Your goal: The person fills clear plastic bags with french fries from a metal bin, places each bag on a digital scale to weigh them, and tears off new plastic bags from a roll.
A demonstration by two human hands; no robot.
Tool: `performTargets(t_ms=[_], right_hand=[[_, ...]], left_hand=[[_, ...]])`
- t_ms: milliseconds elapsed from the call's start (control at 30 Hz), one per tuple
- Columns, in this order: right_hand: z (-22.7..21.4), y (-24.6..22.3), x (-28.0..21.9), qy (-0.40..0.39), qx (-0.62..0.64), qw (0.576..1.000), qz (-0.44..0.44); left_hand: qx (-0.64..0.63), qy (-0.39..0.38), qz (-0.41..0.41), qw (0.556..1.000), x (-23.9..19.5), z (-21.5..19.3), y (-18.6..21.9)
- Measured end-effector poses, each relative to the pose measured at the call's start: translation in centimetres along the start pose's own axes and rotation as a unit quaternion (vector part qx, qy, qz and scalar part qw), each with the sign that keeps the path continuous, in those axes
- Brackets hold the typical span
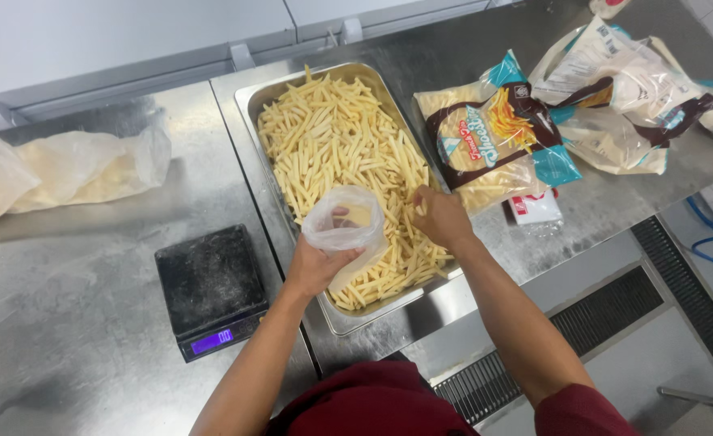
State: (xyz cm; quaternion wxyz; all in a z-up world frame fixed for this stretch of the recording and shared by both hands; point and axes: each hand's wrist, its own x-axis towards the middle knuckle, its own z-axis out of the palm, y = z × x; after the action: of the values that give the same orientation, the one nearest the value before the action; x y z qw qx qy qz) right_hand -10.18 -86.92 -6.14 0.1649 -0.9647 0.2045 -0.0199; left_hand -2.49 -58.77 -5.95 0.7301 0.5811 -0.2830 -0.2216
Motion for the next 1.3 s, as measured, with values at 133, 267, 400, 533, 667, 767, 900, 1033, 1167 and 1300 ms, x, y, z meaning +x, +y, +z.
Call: performTargets(t_ms=[133,267,400,533,667,767,900,1033,1167,1300], right_hand=[[-3.5,-1.0,-1.1,-0.002,0.062,0.996,-0.071],[-10.4,-4.0,-2.2,-0.006,0.126,0.989,-0.072],[-16.0,-7.2,-3.1,-0.009,0.154,0.988,-0.007],[-17.4,-9.9,-3.4,0.009,0.304,0.930,-0.206],[-16.4,-11.7,-2.8,-0.101,0.320,0.904,-0.266],[-15.4,-12.2,-1.9,-0.087,0.191,0.932,-0.295],[-14.0,-11.3,-1.2,-0.170,0.323,0.887,-0.283],[-13.5,-10.1,-1.0,-0.185,0.399,0.847,-0.300],[-13.6,-9.8,-1.0,-0.184,0.356,0.885,-0.237],[-13.4,-10.2,-1.5,-0.113,0.237,0.937,-0.229]], left_hand=[[0.002,-0.009,-0.006,1.000,0.3,-0.1,0.5],[0.039,-0.018,-0.026,0.999,0.7,0.2,1.4],[0.058,-0.061,-0.032,0.996,1.3,1.1,2.3],[0.110,-0.106,-0.053,0.987,1.8,1.9,2.3],[0.033,-0.135,-0.052,0.989,2.3,2.4,1.6],[0.006,-0.128,-0.047,0.991,2.9,2.5,0.8],[0.027,-0.126,-0.077,0.989,4.0,2.5,-0.1],[-0.055,-0.117,-0.014,0.992,4.4,2.7,0.0],[-0.027,-0.122,-0.021,0.992,4.5,2.4,1.1],[0.011,-0.106,-0.021,0.994,4.6,2.6,1.9]])
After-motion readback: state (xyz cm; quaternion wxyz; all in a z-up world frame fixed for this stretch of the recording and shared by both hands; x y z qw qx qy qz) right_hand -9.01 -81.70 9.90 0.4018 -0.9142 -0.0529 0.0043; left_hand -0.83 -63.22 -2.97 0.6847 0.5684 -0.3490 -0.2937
